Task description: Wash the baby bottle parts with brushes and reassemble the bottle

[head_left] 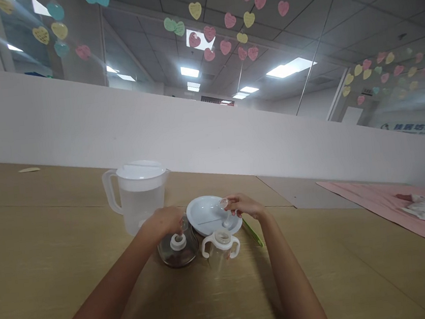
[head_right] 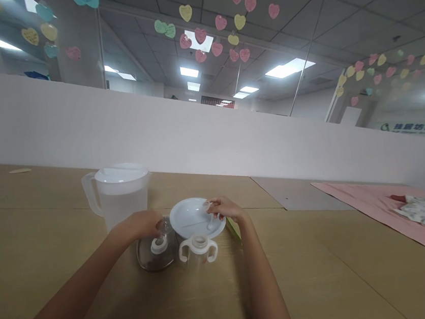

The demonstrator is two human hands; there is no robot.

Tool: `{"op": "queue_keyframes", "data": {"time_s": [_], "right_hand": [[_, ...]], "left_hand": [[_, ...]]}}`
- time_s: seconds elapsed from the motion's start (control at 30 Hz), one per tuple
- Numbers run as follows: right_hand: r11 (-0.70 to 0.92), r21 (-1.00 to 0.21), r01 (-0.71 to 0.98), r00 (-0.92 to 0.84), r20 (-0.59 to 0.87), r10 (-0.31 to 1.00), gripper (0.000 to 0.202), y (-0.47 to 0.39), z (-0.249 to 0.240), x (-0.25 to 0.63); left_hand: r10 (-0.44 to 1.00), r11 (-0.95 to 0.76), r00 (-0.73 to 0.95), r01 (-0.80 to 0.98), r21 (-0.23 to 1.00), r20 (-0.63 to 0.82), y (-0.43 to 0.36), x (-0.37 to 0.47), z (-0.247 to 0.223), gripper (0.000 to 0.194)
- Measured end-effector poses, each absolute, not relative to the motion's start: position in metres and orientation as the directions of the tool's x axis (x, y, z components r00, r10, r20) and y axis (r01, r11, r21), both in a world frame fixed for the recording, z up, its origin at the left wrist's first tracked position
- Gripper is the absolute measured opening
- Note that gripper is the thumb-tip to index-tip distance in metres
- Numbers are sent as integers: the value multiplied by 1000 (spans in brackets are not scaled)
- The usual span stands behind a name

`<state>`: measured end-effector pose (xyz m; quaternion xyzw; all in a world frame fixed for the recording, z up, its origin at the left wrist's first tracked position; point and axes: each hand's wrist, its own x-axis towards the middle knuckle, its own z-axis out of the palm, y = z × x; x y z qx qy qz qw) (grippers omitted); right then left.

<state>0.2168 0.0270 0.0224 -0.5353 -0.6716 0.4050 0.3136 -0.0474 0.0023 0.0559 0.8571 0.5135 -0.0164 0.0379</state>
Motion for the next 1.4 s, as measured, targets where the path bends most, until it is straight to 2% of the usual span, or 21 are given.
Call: {"op": "queue_keyframes", "data": {"time_s": [0.13,0.3,0.67,0.87,1.13,1.27,1.4], "right_hand": [[116,-772,625,-232,-42,972,31,31,19,217],[94,-574,813,-212,-142,967,27,40,7,207],[154,-449,880,-230,-118,966,24,52,-20,179],[217,-451,866,-247,-8,969,21,50,-13,173],[227,-509,830,-137,208,968,21,41,18,185],[297,-639,710,-71,354,932,18,30,37,186],[379,-782,496,-80,393,916,22,12,58,183]], "left_hand": [[869,-487,487,873,19,-88,3,-43,50,13],[865,-494,492,870,9,-94,5,-38,41,10],[861,-503,503,864,24,-79,8,-39,35,18],[863,-499,498,867,14,-91,8,-39,36,19],[863,-496,491,868,-14,-123,6,-39,38,25],[862,-498,490,867,-29,-129,7,-39,37,27],[861,-501,494,865,-38,-120,13,-38,32,24]]}}
